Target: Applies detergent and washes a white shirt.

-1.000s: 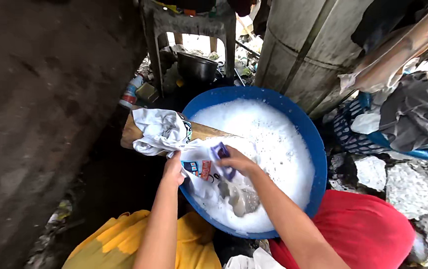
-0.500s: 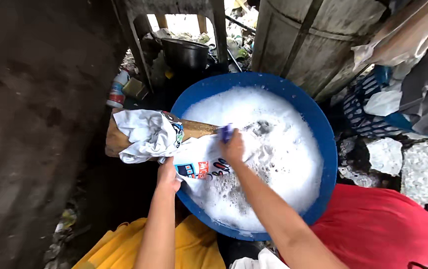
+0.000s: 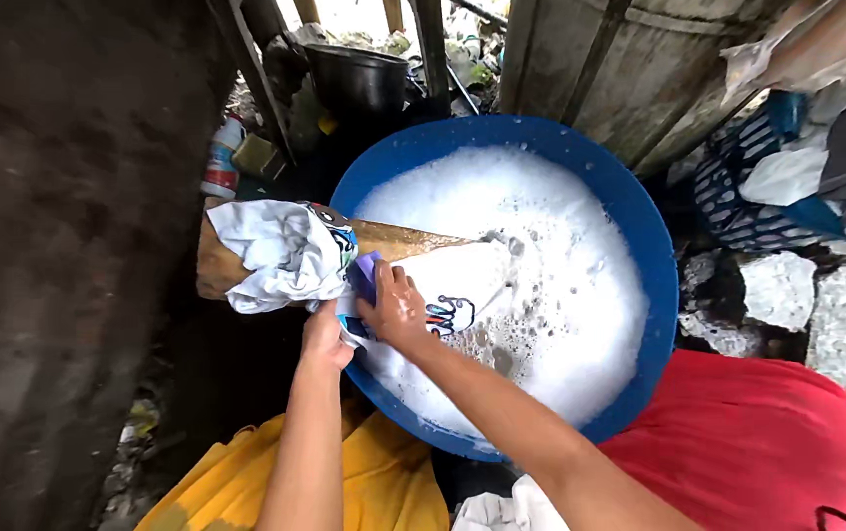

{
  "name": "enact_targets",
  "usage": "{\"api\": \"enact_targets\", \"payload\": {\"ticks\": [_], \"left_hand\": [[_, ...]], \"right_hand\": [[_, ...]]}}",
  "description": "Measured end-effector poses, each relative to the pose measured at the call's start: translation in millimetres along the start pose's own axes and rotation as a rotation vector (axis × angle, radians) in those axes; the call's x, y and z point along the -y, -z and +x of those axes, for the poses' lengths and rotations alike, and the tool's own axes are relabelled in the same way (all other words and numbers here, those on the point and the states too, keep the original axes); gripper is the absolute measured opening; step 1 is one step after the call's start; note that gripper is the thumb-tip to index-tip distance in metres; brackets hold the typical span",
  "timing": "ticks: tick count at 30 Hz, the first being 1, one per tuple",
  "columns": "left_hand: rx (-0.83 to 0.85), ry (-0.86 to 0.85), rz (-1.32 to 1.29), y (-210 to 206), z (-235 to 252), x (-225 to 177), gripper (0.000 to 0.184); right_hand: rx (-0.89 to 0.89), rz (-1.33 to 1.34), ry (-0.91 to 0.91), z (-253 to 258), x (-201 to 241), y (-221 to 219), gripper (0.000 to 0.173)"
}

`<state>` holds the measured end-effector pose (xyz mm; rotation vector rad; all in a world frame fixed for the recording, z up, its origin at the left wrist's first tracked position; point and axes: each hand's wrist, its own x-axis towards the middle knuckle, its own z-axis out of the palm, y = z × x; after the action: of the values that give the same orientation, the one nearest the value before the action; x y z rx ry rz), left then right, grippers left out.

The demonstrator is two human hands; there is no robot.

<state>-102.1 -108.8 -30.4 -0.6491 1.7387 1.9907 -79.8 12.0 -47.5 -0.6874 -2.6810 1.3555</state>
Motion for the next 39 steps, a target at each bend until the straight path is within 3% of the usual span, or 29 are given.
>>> {"api": "enact_targets", "payload": {"ticks": [2,5,7,9,11,13,15,19,21,24,26,28,32,34,37,39], "left_hand": [[-0.005,0.009,-0.008,1,-1,1,0.038],[-0.004,0.005,-0.007,0,0,0,0.044],[-0.004,0.0,0.001,3,1,1,0.046],[-0.006,0.006,-0.001,2,1,1,0.046],[0.001,0.006,0.008,2,1,1,0.043],[0.006,-0.003,0.02,3,0,1,0.041],[-0.004,0.006,0.025,5,-2,3,0.042],[0.004,0.002,0.036,5,0,2,0.048],[0.004,0.007,0.051,4,1,2,0.048],[-0.013,0.001,0.05,1,1,2,0.045],[-0.023,-0.01,0.057,2,-1,2,0.041],[-0.014,0.005,0.066,3,-4,2,0.044],[-0.015,0.001,0.068,4,-1,2,0.049],[-0.005,-0.002,0.075,4,-1,2,0.049],[0.014,-0.02,0.053,3,0,3,0.043],[0.015,-0.03,0.041,4,-1,3,0.04]], "right_hand": [[0.131,-0.027,0.016,7,-13,20,0.068],[-0.069,-0.083,-0.219,46,-92,70,0.069],[-0.163,-0.069,-0.365,58,-112,82,0.073],[-0.151,-0.068,-0.299,47,-79,59,0.071],[-0.017,-0.031,-0.096,17,-22,15,0.068],[0.103,0.0,0.065,-2,8,-2,0.064],[0.132,-0.027,0.022,9,-17,21,0.066],[-0.149,-0.067,-0.324,51,-105,78,0.069],[-0.18,-0.049,-0.369,51,-92,70,0.071],[0.01,0.006,-0.111,13,-14,15,0.066],[0.147,0.017,0.03,-3,11,3,0.065],[0.153,-0.039,-0.021,11,-19,25,0.066],[-0.155,-0.079,-0.357,53,-107,80,0.071],[-0.177,-0.068,-0.351,50,-91,69,0.071],[0.023,-0.007,-0.082,10,-12,10,0.067],[0.137,0.0,0.036,-1,9,3,0.063]]}}
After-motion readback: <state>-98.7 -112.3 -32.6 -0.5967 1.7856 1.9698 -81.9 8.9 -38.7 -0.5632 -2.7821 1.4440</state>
